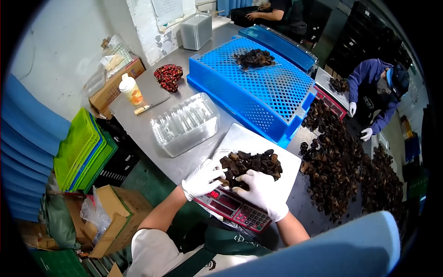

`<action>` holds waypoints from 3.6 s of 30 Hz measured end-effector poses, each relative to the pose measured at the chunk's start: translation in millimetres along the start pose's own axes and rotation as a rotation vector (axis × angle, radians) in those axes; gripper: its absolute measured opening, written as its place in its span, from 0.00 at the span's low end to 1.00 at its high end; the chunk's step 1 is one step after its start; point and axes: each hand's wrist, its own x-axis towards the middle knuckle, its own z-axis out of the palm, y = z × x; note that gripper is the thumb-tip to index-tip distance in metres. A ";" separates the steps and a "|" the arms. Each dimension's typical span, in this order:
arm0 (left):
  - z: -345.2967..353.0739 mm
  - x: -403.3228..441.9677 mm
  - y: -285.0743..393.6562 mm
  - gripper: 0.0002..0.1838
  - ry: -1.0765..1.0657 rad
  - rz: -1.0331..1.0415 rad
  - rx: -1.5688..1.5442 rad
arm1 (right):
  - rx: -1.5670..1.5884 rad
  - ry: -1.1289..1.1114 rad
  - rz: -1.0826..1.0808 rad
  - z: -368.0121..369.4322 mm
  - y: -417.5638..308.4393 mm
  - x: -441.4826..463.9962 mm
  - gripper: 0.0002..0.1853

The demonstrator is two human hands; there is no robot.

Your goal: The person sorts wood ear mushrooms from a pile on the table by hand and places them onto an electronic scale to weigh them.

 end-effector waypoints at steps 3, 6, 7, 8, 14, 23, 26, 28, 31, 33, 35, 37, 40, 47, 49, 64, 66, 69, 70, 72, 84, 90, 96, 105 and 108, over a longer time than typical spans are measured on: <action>3.9 -4.8 -5.0 0.09 0.036 -0.038 -0.076 | -0.145 0.017 -0.033 20.4 -6.0 10.4 0.15; 4.3 -6.6 -6.4 0.09 0.056 -0.001 -0.071 | -0.308 -0.064 0.001 28.6 -9.8 14.2 0.11; 4.2 -7.3 -6.8 0.09 0.059 -0.001 -0.072 | -0.310 -0.065 0.000 25.8 -10.4 11.0 0.11; 3.7 -7.8 -7.3 0.10 0.063 0.005 -0.089 | -0.171 0.052 0.022 18.4 -11.1 4.8 0.11; 5.2 -2.1 -3.9 0.11 0.117 0.078 -0.051 | 0.607 0.338 0.229 -22.9 27.3 -84.3 0.02; 29.7 16.8 7.6 0.14 0.180 0.193 0.113 | 0.524 -0.008 1.243 9.6 136.2 -404.6 0.09; 22.7 19.9 16.1 0.17 0.083 0.205 0.039 | -0.186 -0.492 1.499 9.2 108.0 -456.9 0.22; 11.4 21.4 28.4 0.23 0.080 0.162 0.047 | -0.237 -0.208 1.436 22.6 108.7 -477.3 0.24; 2.1 25.8 35.2 0.32 0.038 0.107 0.107 | -0.058 0.281 1.207 50.4 137.7 -457.9 0.18; 3.3 28.6 37.9 0.41 -0.018 0.026 0.142 | 0.004 0.369 1.202 41.2 122.9 -404.9 0.24; 6.7 32.8 36.4 0.45 -0.012 0.066 0.235 | -0.009 0.518 1.076 65.7 134.3 -389.8 0.28; 14.2 36.4 25.9 0.56 -0.050 0.005 0.358 | -0.008 0.506 1.038 83.1 139.3 -378.6 0.24; 24.9 39.5 7.8 0.57 -0.104 -0.088 0.317 | 0.137 0.532 0.965 99.1 157.0 -380.3 0.13; 34.8 47.3 4.7 0.43 -0.049 0.024 0.248 | 0.047 0.758 0.689 55.2 200.4 -302.7 0.09; 36.3 51.6 10.9 0.43 -0.094 0.018 0.258 | -0.066 0.731 0.716 51.7 216.3 -274.1 0.11; 97.9 120.9 106.7 0.12 -0.021 0.340 0.474 | 0.069 0.617 0.698 50.6 226.7 -237.6 0.08; 97.9 122.0 101.3 0.11 -0.004 0.346 0.399 | 0.164 0.678 0.709 44.8 224.1 -245.8 0.09; 81.3 124.7 95.1 0.08 0.014 0.277 0.049 | 0.385 0.712 0.626 16.7 184.5 -228.6 0.14; 75.8 122.3 94.7 0.07 0.097 0.222 -0.034 | 0.448 0.690 0.573 8.1 169.4 -219.9 0.18; 64.2 112.3 90.9 0.07 0.219 0.057 -0.173 | 0.501 0.682 0.424 -2.8 143.9 -195.0 0.20; 49.7 14.5 104.4 0.08 0.294 -0.218 -0.520 | -0.013 0.532 -0.044 -5.9 79.5 -97.7 0.34; 112.3 -0.2 138.6 0.10 0.188 0.052 -0.454 | 1.103 0.099 0.291 29.5 50.5 -153.0 0.28; 146.8 -5.9 169.8 0.26 -0.205 0.190 -0.614 | 1.055 0.119 0.598 -9.8 84.4 -223.1 0.10; 129.6 -1.4 146.2 0.17 0.035 0.239 -0.299 | 0.387 -0.100 0.858 -23.5 100.6 -312.9 0.14; 100.8 25.1 142.7 0.17 0.234 0.257 -0.056 | 0.289 0.339 0.534 -6.4 112.9 -268.6 0.14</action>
